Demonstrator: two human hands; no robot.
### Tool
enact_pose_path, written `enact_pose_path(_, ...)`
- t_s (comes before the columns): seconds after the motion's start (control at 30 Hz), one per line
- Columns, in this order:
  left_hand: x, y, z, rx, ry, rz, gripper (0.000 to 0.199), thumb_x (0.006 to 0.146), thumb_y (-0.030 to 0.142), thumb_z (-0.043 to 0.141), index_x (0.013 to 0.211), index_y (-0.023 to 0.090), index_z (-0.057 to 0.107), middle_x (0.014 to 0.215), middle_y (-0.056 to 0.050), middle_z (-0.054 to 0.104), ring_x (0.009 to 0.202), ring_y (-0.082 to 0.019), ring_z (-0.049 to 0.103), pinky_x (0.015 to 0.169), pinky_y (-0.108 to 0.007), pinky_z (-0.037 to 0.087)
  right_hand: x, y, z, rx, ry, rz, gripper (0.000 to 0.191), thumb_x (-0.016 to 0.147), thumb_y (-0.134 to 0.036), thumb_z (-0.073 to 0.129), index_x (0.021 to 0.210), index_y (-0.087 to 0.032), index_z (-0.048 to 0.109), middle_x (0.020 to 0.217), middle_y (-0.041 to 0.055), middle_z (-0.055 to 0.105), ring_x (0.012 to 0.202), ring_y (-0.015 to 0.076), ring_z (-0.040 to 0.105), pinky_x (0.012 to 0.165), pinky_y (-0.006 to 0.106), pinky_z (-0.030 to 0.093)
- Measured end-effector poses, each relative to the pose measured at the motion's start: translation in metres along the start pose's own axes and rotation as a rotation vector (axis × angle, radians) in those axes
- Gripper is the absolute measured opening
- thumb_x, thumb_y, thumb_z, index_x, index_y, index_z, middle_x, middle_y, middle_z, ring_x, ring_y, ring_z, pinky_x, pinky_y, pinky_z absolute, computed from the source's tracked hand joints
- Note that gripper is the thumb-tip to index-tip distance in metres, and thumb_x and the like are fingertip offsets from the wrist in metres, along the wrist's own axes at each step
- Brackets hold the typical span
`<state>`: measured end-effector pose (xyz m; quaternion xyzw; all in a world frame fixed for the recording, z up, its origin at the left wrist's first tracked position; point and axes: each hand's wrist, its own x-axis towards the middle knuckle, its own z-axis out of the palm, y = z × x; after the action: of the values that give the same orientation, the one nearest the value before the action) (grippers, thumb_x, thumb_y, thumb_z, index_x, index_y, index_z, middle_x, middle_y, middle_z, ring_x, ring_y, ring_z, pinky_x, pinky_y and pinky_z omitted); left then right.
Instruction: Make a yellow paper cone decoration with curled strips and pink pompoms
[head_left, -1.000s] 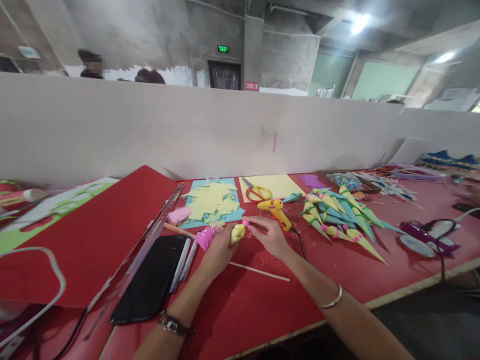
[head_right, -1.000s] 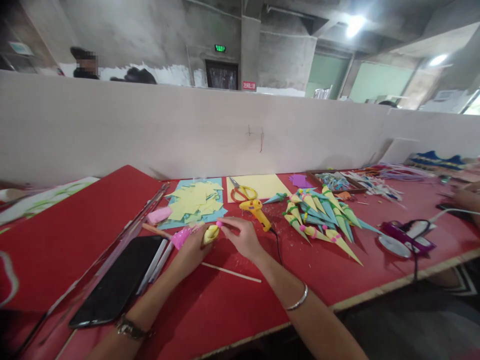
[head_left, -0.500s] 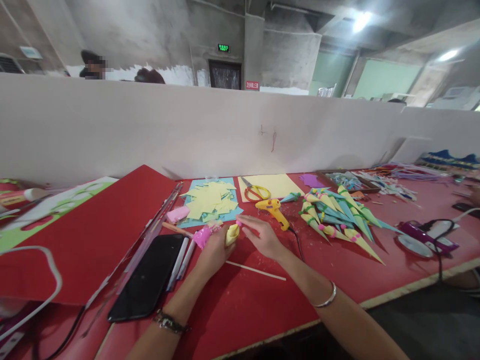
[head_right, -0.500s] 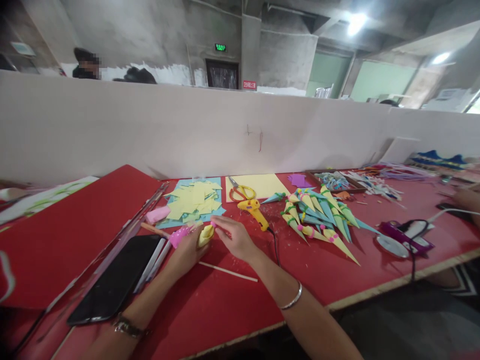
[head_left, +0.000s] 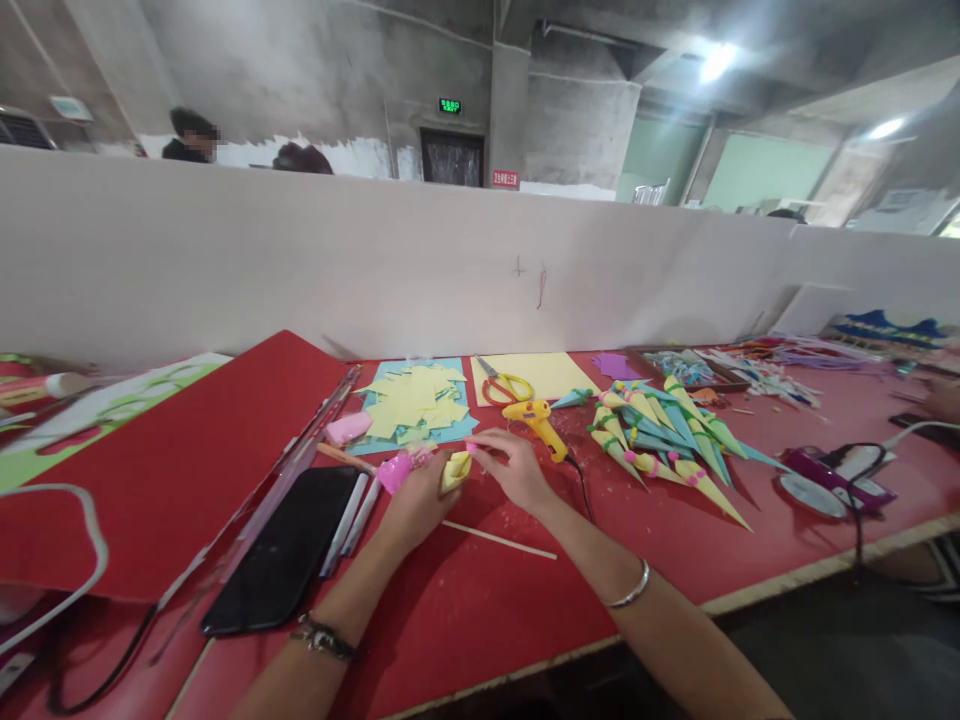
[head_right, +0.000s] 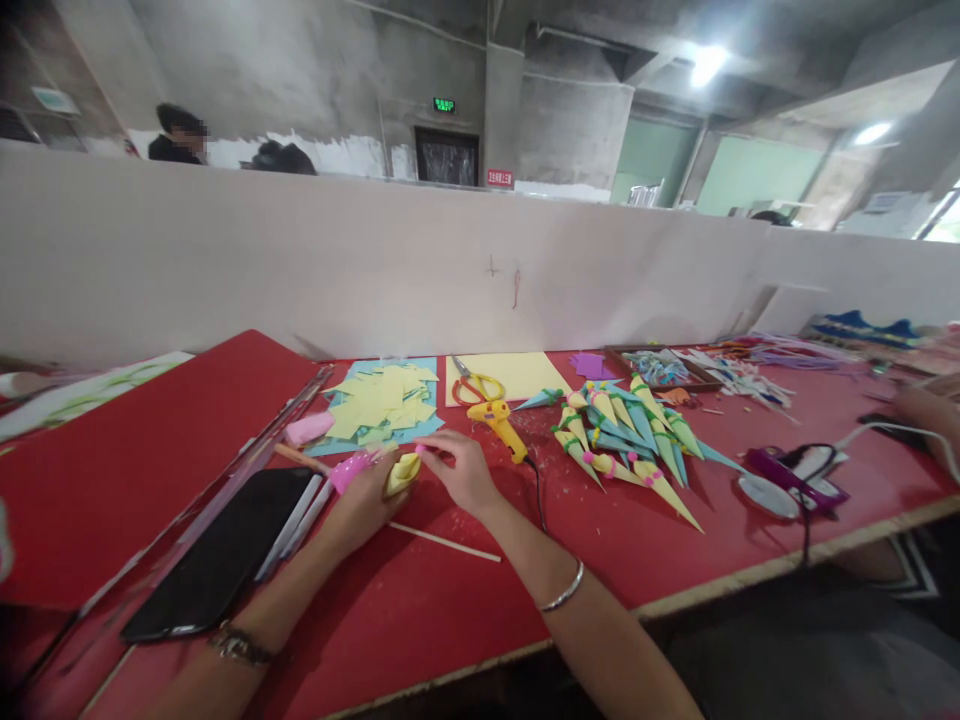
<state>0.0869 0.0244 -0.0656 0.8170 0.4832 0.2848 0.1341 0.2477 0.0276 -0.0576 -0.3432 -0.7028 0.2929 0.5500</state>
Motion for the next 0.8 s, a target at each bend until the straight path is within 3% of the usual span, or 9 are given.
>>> enact_pose_path(0.23,-0.001,0.000,0.000,-0.013,-0.004,0.039,0.036,0.069,0.013,0.047,0.104,0.018,0.043,0.087,-0.005,0.061,0.077,-0.021,0.059,0.068,-0.032,0.044,0.000,-0.001,0.005,0.061,0.010,0.015,0.020,0.077,-0.028,0.054,0.092,-0.022,0.065,0.088,0.0047,0.062,0.081,0.0159,0.058,0.071,0.027,0.049)
enact_pose_path(0.5,-0.005,0.001,0.006,-0.035,-0.008,0.039,0.036,0.077,0.022,0.043,0.112,0.018,0.037,0.104,-0.009,0.056,0.094,-0.023,0.055,0.079,-0.036,0.043,0.000,0.005,0.002,0.105,0.054,0.095,0.023,0.075,-0.028,0.056,0.095,-0.020,0.063,0.088,0.0056,0.059,0.080,0.0160,0.058,0.071,0.027,0.050)
enact_pose_path(0.8,-0.016,-0.007,0.012,-0.065,-0.005,-0.001,0.031,0.083,0.029,0.039,0.112,0.020,0.041,0.102,-0.007,0.061,0.087,-0.019,0.061,0.074,-0.028,0.050,-0.008,0.004,0.007,0.121,0.069,0.183,0.016,0.074,-0.026,0.057,0.087,-0.021,0.067,0.083,0.0046,0.060,0.077,0.0161,0.058,0.066,0.025,0.048)
